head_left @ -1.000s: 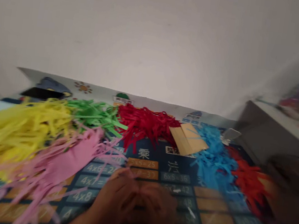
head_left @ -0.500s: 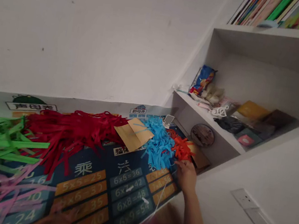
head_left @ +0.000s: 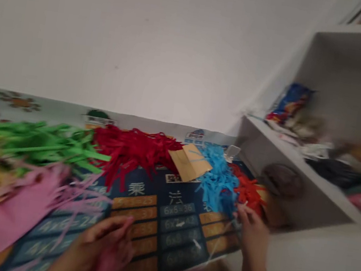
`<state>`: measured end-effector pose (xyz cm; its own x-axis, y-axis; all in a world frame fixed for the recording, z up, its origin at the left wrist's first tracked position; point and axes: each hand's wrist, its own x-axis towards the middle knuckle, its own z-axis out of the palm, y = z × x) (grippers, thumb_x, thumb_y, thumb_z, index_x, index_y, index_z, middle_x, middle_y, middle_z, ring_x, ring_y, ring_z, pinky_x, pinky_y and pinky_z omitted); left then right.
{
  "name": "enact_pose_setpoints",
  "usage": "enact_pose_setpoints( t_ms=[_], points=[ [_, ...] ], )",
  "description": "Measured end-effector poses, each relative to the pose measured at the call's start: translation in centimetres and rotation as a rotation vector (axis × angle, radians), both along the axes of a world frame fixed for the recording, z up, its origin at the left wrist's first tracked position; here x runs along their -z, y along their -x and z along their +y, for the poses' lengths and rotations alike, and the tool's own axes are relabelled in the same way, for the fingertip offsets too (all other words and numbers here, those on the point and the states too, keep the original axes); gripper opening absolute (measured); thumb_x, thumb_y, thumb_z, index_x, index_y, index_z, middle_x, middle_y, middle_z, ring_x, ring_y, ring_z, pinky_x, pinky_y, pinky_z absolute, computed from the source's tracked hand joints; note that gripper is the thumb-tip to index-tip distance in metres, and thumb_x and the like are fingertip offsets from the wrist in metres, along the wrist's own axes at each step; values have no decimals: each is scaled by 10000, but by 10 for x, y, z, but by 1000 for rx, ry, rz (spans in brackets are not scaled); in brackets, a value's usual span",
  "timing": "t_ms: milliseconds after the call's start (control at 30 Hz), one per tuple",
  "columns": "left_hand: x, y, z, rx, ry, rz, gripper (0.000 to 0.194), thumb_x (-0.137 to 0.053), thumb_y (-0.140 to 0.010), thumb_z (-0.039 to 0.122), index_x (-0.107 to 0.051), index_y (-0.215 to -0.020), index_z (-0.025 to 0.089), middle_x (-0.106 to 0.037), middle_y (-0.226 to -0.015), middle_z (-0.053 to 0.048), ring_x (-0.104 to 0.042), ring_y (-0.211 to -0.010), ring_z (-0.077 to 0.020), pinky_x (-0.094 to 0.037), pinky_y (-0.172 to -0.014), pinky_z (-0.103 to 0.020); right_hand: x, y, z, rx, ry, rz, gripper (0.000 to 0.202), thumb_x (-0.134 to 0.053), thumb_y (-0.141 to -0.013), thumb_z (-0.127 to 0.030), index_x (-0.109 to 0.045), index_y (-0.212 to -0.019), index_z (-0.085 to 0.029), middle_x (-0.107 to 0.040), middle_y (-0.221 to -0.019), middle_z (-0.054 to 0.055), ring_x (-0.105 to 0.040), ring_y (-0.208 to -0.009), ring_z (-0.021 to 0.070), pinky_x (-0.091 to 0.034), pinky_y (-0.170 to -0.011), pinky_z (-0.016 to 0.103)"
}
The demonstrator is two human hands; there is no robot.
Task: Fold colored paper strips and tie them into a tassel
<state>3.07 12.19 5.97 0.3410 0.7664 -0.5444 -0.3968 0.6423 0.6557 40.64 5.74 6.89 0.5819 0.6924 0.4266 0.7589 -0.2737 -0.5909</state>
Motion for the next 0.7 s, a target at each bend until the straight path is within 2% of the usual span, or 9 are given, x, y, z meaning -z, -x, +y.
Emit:
enact_pose_setpoints(
  t_ms=[33,100,133,200,267,333,533,633,700],
  points=[
    [-5,-1,-1,-20,-7,-19,423,-932,-455,309,-745,-821,209,-739,-702,-21,-667,-611,-164,-534,-596,-254,1,33,2,-53,-14,178,423,-500,-883,-532,-732,-867,-179,-719,-736,47,-652,-671,206,-484,-609,271],
    [-11,-3,-2,-53,-16,-17,417,-936,-456,294,-746,-800,156,-728,-669,-33,-651,-565,-137,-506,-562,-216,1,104,6,-247,55,420,347,-605,-822,-516,-721,-741,-199,-663,-597,0,-604,-553,171,-451,-529,236],
    [-13,-2,-2,-70,-20,-21,412,-938,-449,288,-745,-783,141,-722,-651,-34,-645,-546,-131,-498,-550,-210,0,137,8,-372,85,477,325,-612,-824,-491,-716,-707,-206,-640,-562,-10,-587,-531,159,-437,-515,227],
    [-15,3,-3,-93,-22,-45,408,-941,-431,271,-744,-760,132,-720,-637,-34,-640,-522,-128,-494,-540,-212,-4,190,12,-604,108,529,293,-594,-846,-427,-715,-681,-216,-666,-616,-6,-606,-581,153,-442,-553,216],
    [-16,11,-5,-116,-30,-84,392,-943,-422,247,-740,-739,140,-722,-634,-25,-636,-508,-120,-493,-536,-210,-8,222,19,-738,109,543,262,-578,-858,-373,-725,-700,-225,-695,-680,-2,-627,-631,151,-448,-583,206],
    [-18,19,-7,-133,-45,-115,365,-939,-434,241,-730,-719,148,-723,-633,-21,-633,-502,-115,-491,-531,-206,-10,237,27,-775,112,550,241,-578,-860,-350,-730,-718,-229,-702,-689,-3,-631,-630,147,-446,-573,197],
    [-17,33,-11,-115,-128,-123,320,-911,-491,282,-703,-695,150,-721,-633,-29,-620,-494,-122,-481,-533,-224,-13,248,37,-841,122,471,251,-571,-876,-332,-713,-702,-221,-694,-674,-10,-619,-613,135,-435,-576,190],
    [-13,34,-9,-75,-205,-56,278,-869,-545,297,-708,-717,149,-709,-621,-21,-604,-498,-118,-462,-531,-221,-13,251,38,-860,150,413,267,-555,-893,-344,-711,-711,-224,-698,-680,-4,-621,-618,141,-436,-583,203],
    [-13,34,-9,-48,-305,57,225,-826,-581,288,-714,-719,150,-703,-625,-16,-608,-530,-123,-459,-553,-222,-12,250,38,-856,174,383,254,-544,-902,-346,-721,-760,-233,-712,-732,5,-640,-668,153,-454,-629,216]
  ],
)
